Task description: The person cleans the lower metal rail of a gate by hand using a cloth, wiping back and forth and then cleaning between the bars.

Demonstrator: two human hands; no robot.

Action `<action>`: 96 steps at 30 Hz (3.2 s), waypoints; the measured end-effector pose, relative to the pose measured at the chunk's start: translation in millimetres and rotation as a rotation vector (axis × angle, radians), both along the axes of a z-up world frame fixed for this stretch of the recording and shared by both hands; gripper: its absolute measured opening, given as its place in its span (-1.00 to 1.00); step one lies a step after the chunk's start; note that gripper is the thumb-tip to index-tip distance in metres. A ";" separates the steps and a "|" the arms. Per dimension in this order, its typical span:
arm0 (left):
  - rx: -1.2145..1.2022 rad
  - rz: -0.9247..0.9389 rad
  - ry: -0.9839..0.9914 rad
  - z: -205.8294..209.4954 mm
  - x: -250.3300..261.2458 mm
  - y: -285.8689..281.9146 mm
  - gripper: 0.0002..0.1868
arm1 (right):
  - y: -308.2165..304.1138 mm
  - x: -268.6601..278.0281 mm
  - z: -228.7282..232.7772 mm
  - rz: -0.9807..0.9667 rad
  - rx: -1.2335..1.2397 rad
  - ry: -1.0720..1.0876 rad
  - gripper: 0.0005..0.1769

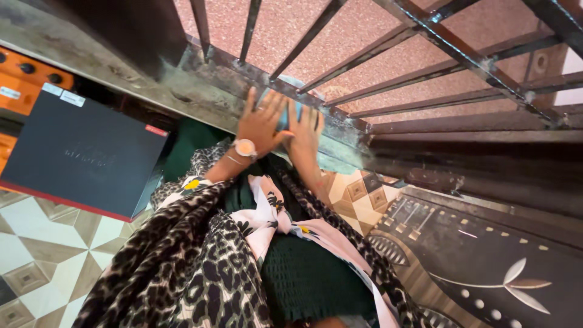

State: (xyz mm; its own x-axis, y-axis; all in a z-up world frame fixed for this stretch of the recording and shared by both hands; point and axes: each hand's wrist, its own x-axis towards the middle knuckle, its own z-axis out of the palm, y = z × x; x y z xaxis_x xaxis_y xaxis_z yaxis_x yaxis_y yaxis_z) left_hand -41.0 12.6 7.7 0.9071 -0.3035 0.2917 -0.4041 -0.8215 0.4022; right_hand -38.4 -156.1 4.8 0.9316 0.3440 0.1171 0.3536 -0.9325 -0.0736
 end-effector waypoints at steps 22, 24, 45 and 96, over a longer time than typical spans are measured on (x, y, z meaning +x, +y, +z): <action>-0.005 0.000 -0.012 15.4 -2.1 24.8 -0.03 | 25.2 9.9 -11.9 0.047 -0.015 -0.031 -0.12; -0.028 -0.069 -0.038 8.3 0.6 0.0 -0.05 | 0.5 3.1 -14.7 -0.071 -0.106 0.003 -0.15; 0.047 0.097 0.014 -1.2 6.8 26.8 -0.16 | 42.6 29.4 -21.3 0.016 0.067 -0.011 -0.16; -0.083 0.203 0.002 8.2 3.3 84.9 -0.08 | 109.3 50.9 -1.7 0.325 0.122 0.015 -0.11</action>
State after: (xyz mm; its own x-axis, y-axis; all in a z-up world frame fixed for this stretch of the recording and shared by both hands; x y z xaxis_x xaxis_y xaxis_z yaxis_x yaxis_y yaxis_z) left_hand -37.7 97.5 16.0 0.9477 -0.0899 0.3062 -0.2332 -0.8500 0.4723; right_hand 12.4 -46.8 3.1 0.7774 0.6074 0.1633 0.6289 -0.7552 -0.1850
